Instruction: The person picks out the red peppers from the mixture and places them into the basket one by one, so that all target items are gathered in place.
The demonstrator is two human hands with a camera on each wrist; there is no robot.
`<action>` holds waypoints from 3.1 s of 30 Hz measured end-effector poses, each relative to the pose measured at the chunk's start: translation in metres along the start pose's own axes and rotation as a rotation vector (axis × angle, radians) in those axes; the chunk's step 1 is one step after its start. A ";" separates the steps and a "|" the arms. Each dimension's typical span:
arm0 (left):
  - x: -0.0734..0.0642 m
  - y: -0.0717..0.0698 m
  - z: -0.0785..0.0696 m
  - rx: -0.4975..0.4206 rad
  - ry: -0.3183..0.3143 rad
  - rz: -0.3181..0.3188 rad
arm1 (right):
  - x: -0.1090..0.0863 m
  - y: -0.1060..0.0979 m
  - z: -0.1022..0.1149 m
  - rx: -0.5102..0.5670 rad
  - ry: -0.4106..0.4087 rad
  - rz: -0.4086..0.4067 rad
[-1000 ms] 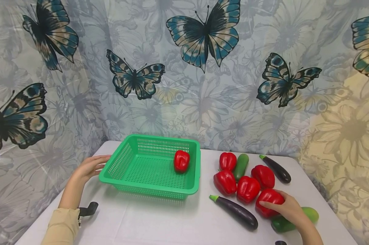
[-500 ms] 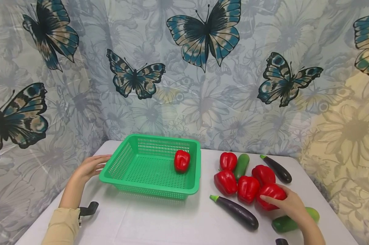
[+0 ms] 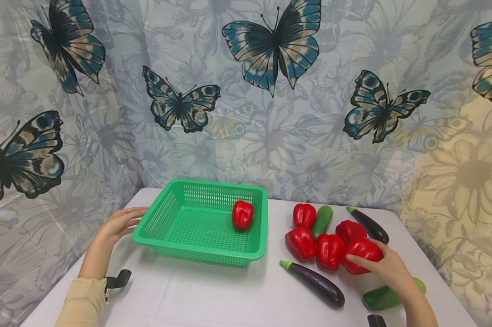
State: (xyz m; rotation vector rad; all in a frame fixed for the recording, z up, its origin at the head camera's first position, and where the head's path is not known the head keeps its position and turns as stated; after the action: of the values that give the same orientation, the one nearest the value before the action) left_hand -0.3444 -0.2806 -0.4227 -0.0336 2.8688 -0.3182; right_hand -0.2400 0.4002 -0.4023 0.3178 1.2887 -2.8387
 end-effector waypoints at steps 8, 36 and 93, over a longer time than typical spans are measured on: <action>-0.001 -0.001 -0.001 -0.019 0.007 0.009 | 0.000 -0.002 0.016 -0.008 -0.026 -0.031; 0.001 0.001 -0.001 -0.026 -0.006 0.021 | 0.020 0.019 0.077 0.095 -0.108 -0.022; -0.002 0.002 -0.002 -0.029 0.005 0.005 | 0.073 0.086 0.192 0.219 -0.297 0.066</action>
State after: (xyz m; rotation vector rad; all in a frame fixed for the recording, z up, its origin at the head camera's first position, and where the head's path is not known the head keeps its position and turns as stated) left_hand -0.3431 -0.2786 -0.4209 -0.0305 2.8780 -0.2756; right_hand -0.3383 0.2056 -0.3564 -0.0603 0.8997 -2.8350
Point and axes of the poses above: each hand's wrist, its own x-axis towards the middle knuckle, its own y-axis out of the palm, z = x × y, the point moved 3 cm from there along x, towards the middle knuckle, and after that the axes turned 4 degrees about -y, right-handed, at the moved point
